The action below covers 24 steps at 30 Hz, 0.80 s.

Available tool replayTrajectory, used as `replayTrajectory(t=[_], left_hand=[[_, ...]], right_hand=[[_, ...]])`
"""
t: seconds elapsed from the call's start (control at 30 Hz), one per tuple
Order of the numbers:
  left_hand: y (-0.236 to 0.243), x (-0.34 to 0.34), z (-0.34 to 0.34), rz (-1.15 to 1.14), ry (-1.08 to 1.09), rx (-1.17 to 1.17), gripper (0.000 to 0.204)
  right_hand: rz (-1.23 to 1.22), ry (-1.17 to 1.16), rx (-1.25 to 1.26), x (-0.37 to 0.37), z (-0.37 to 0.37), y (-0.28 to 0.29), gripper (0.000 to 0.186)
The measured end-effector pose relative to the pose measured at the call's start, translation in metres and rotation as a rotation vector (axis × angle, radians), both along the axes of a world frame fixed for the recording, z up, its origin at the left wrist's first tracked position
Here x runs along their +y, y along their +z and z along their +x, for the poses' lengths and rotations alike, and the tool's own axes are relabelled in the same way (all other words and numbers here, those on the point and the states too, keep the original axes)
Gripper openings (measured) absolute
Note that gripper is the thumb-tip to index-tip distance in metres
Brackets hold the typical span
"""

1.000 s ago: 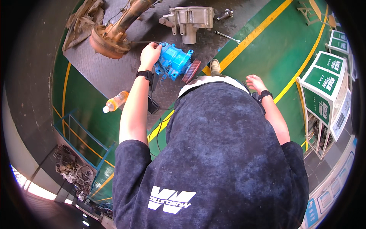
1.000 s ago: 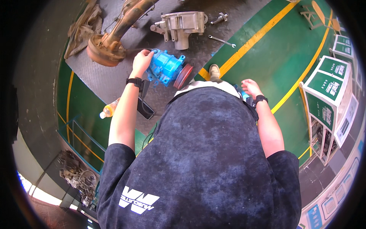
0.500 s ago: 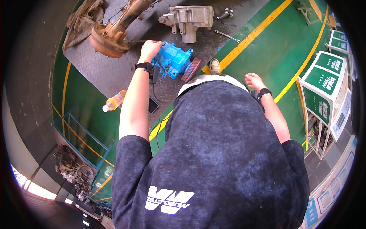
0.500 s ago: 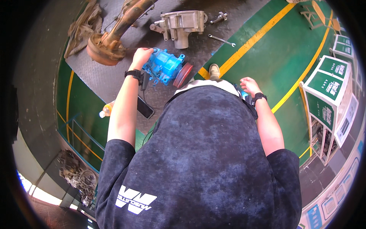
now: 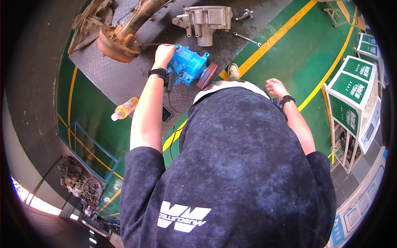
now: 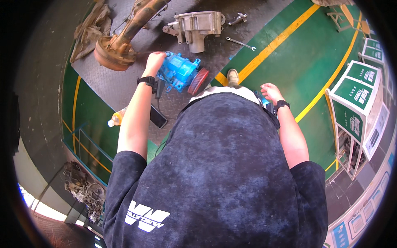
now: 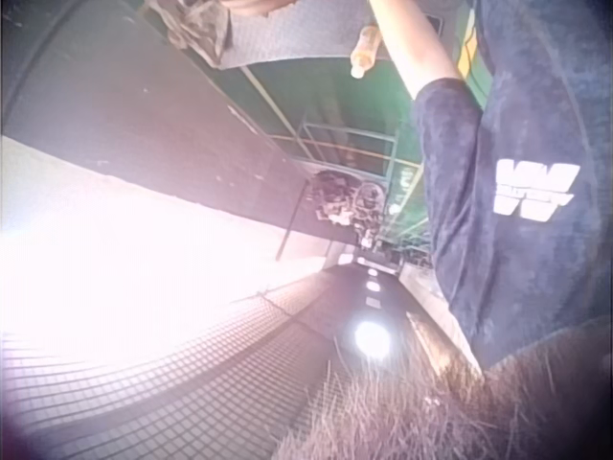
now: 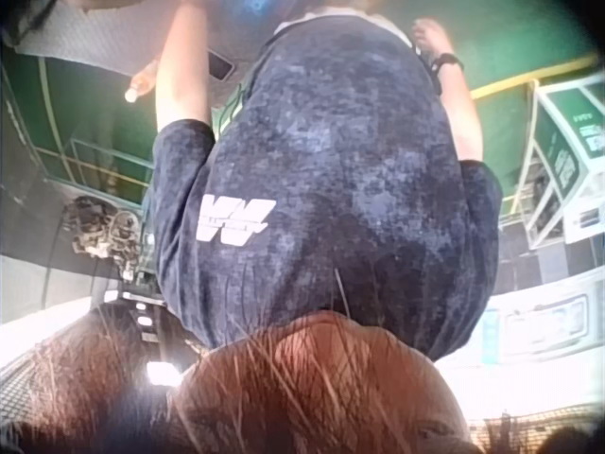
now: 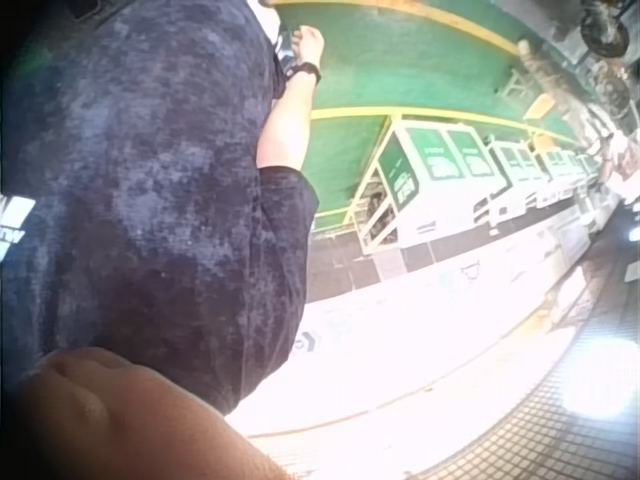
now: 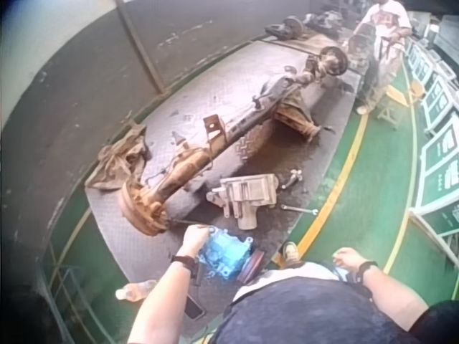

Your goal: The person handles a blue automotive air compressor by hand, rotating it on a workbench and using their fingers to remove small screws from the top housing.

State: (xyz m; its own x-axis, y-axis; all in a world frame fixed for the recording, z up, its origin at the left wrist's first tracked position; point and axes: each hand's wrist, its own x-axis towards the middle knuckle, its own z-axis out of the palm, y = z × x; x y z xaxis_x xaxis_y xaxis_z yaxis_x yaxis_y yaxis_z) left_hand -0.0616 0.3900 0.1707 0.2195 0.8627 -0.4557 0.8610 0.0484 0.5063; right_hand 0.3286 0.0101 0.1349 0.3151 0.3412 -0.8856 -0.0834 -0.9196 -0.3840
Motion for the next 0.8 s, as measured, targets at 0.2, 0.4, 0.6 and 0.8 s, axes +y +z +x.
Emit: replayTrajectory(t=[0.2,0.4,0.6,0.8], left_hand=[[0.0,-0.003,0.001,-0.211,0.204,-0.281,0.04],[0.004,-0.003,0.006,-0.238,0.236,-0.266,0.041],[-0.008,0.006,0.006,-0.213,0.21,-0.232,0.03],[-0.009,0.004,0.015,-0.344,0.359,-0.343,0.025]], right_hand=[[0.013,-0.015,0.004,-0.001,0.003,-0.002,0.031],[0.015,-0.013,0.007,-0.001,0.003,-0.004,0.031],[0.016,-0.013,0.007,0.0,0.003,-0.003,0.03],[0.025,-0.031,0.002,-0.004,0.003,-0.003,0.03]])
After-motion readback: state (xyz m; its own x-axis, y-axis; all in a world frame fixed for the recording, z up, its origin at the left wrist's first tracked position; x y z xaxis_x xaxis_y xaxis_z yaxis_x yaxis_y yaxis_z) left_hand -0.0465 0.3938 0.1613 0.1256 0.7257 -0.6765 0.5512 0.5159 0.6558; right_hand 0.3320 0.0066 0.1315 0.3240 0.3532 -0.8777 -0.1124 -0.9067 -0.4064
